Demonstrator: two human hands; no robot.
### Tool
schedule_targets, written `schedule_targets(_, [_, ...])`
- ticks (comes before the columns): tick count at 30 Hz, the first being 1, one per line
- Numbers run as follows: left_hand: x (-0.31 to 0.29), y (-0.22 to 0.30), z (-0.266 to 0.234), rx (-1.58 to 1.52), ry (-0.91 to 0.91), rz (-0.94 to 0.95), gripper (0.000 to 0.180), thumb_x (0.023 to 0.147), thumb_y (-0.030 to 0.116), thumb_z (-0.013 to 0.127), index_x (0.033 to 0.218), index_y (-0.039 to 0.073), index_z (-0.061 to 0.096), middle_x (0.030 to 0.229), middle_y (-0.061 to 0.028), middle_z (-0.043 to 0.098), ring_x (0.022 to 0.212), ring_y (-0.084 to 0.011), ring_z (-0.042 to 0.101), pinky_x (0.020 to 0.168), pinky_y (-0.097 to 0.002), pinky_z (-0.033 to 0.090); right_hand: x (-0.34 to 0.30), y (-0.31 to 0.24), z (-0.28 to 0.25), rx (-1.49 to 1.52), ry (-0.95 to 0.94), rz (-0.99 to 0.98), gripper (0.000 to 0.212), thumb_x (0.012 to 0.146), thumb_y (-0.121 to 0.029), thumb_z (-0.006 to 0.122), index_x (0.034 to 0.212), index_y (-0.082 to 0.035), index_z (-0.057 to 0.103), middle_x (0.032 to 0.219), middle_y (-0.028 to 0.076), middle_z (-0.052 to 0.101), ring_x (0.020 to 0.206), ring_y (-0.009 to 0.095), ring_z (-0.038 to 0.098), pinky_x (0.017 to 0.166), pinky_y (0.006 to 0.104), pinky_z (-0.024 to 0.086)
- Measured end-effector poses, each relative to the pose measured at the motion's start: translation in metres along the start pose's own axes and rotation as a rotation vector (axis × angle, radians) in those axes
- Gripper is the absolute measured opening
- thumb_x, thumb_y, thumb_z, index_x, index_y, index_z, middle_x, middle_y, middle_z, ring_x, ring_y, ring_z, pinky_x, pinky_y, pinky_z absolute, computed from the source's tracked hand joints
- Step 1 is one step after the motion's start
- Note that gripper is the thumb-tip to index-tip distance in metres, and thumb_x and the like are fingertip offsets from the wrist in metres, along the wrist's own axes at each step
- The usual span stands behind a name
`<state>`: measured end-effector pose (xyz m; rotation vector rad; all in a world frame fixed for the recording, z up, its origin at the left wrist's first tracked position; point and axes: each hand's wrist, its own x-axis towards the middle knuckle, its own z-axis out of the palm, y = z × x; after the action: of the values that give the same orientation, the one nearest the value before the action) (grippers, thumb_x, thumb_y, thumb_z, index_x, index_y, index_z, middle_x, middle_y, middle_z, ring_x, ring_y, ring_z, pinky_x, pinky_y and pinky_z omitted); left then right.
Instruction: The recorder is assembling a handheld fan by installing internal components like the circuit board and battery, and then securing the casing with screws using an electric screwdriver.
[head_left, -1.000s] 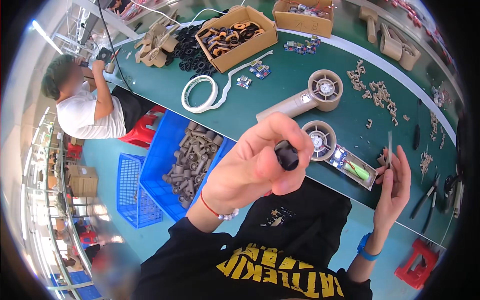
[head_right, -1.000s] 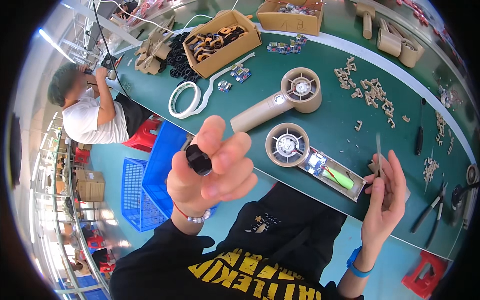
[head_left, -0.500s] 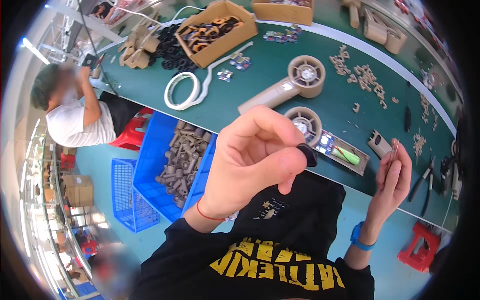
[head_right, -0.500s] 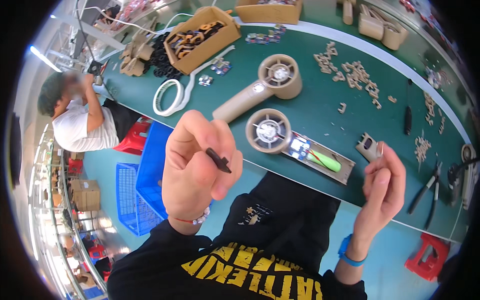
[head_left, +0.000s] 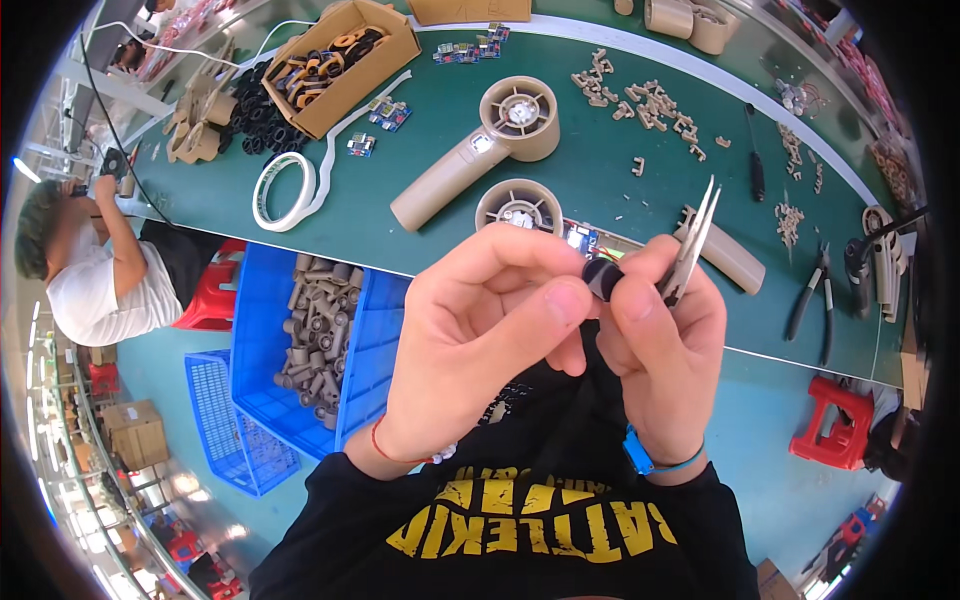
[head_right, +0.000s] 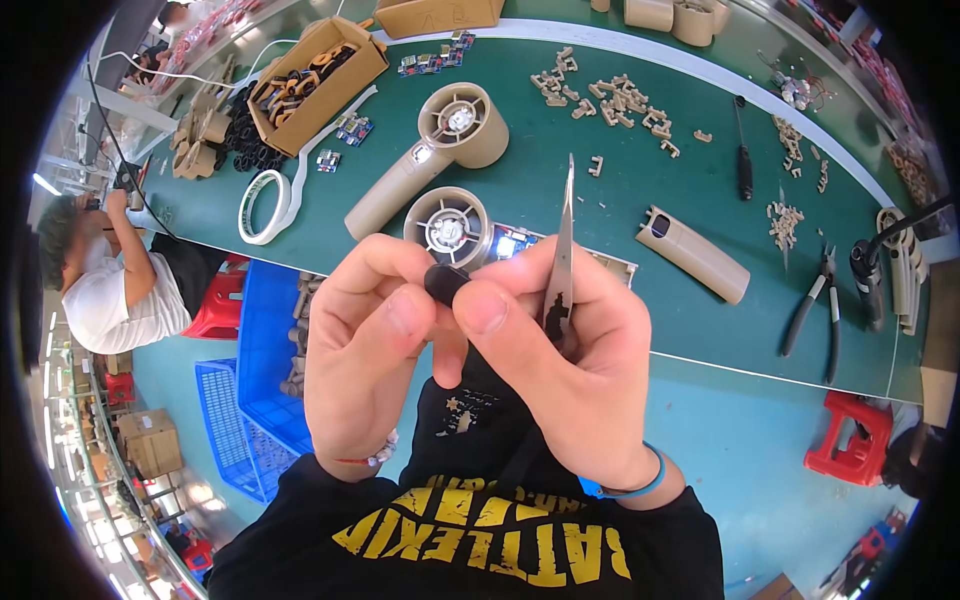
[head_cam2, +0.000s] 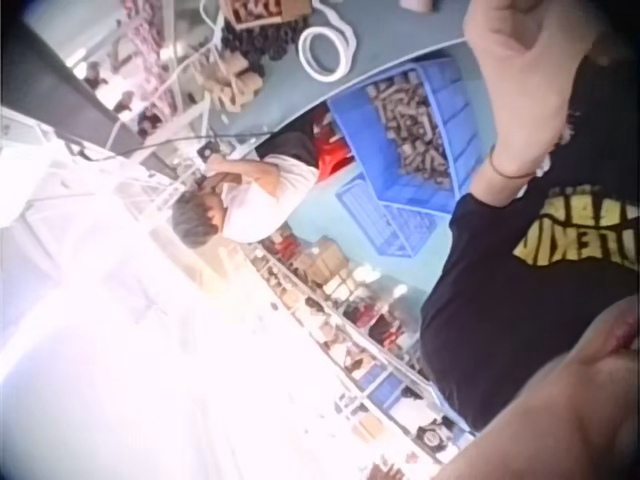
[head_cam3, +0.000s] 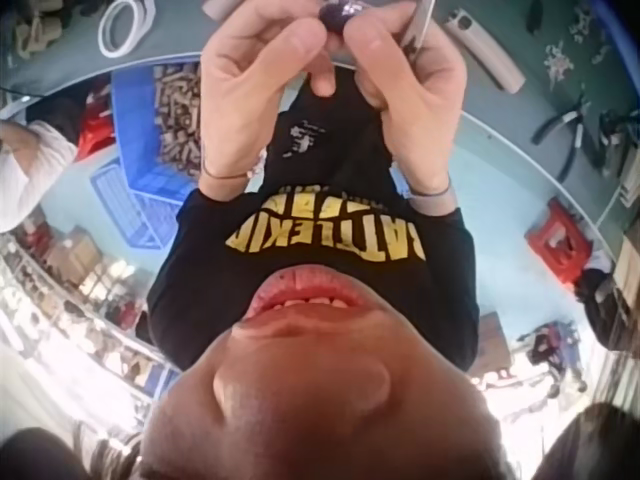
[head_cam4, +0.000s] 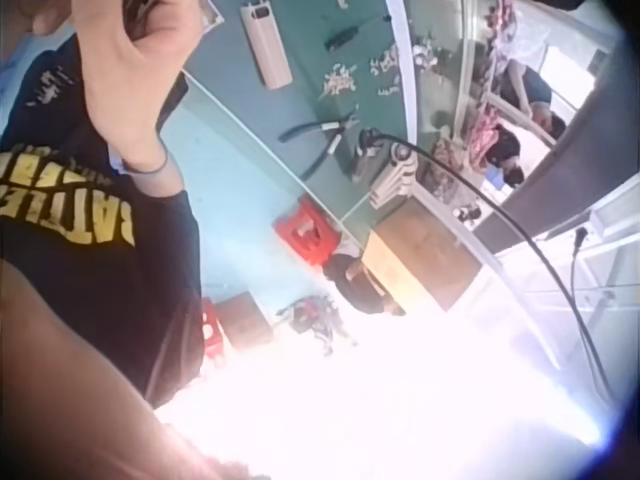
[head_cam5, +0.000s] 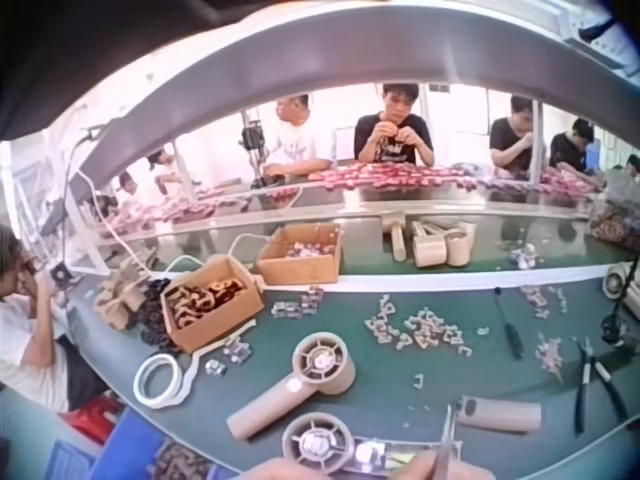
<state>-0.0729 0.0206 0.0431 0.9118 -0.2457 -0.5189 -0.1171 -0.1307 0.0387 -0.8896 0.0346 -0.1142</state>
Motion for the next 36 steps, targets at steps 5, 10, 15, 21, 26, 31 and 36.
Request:
schedule_targets(5, [0.002, 0.002, 0.000, 0.167, 0.071, 0.042, 0.016, 0.093, 0.010, 0.054, 0.104, -0.002, 0.055, 0.090, -0.0089, 0.064, 0.066, -0.0137, 0.060, 0.057, -0.0237, 0.047, 0.000, 0.001, 0.004, -0.007, 0.032, 0.076, 0.009, 0.090, -0.007, 0.064, 0.093, -0.001, 0.059, 0.080, 0.000, 0.063, 0.071, 0.001, 0.052, 0.061, 0.0159, 0.039])
schedule_targets(10, [0.027, 0.013, -0.034, 1.089, 0.320, 0.549, 0.020, 0.089, 0.007, 0.059, 0.107, 0.000, 0.058, 0.093, -0.0073, 0.064, 0.077, -0.0131, 0.060, 0.064, -0.0249, 0.046, -0.001, -0.001, 0.006, -0.328, 0.152, 0.007, 0.019, 0.091, -0.020, 0.053, 0.083, -0.005, 0.045, 0.059, -0.003, 0.039, 0.047, 0.002, 0.028, 0.043, 0.0196, 0.019])
schedule_targets(15, [0.067, 0.024, -0.085, 1.654, 0.246, 0.477, 0.030, 0.080, 0.014, 0.069, 0.105, 0.001, 0.060, 0.095, -0.0138, 0.062, 0.090, -0.0294, 0.060, 0.078, -0.0366, 0.047, -0.013, 0.004, -0.018, -0.315, 0.125, 0.014, 0.029, 0.093, -0.031, 0.044, 0.075, -0.009, 0.038, 0.057, 0.002, 0.041, 0.047, 0.005, 0.030, 0.042, 0.0197, 0.021])
schedule_targets(21, [0.074, 0.019, -0.085, 1.542, 0.132, 0.266, 0.034, 0.077, 0.021, 0.072, 0.104, 0.002, 0.061, 0.094, -0.0147, 0.062, 0.086, -0.0333, 0.061, 0.077, -0.0388, 0.048, -0.023, 0.009, -0.029, -0.448, 0.230, -0.079, 0.024, 0.098, -0.026, 0.044, 0.082, -0.008, 0.042, 0.059, 0.003, 0.046, 0.047, 0.002, 0.029, 0.041, 0.0186, 0.022])
schedule_targets(26, [0.051, 0.036, -0.060, 1.530, 0.277, 0.578, 0.037, 0.064, 0.007, 0.081, 0.098, 0.003, 0.066, 0.086, -0.0112, 0.063, 0.078, -0.0275, 0.062, 0.070, -0.0327, 0.049, -0.030, 0.004, -0.038, -0.353, 0.210, -0.180, 0.011, 0.090, -0.006, 0.059, 0.089, -0.001, 0.050, 0.073, 0.009, 0.062, 0.060, 0.011, 0.059, 0.054, 0.0200, 0.044])
schedule_targets(31, [0.018, 0.037, -0.022, 1.339, 0.200, 0.491, 0.038, 0.067, 0.007, 0.080, 0.101, 0.002, 0.065, 0.089, -0.0095, 0.063, 0.077, -0.0202, 0.060, 0.070, -0.0285, 0.047, -0.033, -0.003, -0.034, -0.329, 0.235, -0.250, 0.018, 0.085, -0.007, 0.067, 0.090, 0.001, 0.052, 0.073, 0.010, 0.062, 0.064, 0.018, 0.065, 0.059, 0.0248, 0.051])
schedule_targets(36, [-0.010, 0.001, 0.010, 0.610, 0.158, 0.033, 0.049, 0.079, 0.000, 0.072, 0.122, 0.001, 0.049, 0.107, -0.0065, 0.059, 0.087, -0.0105, 0.059, 0.073, -0.0224, 0.046, -0.027, 0.001, -0.020, -0.290, 0.112, -0.373, 0.018, 0.081, 0.006, 0.067, 0.094, 0.004, 0.056, 0.078, 0.011, 0.064, 0.067, 0.016, 0.065, 0.062, 0.0239, 0.051])
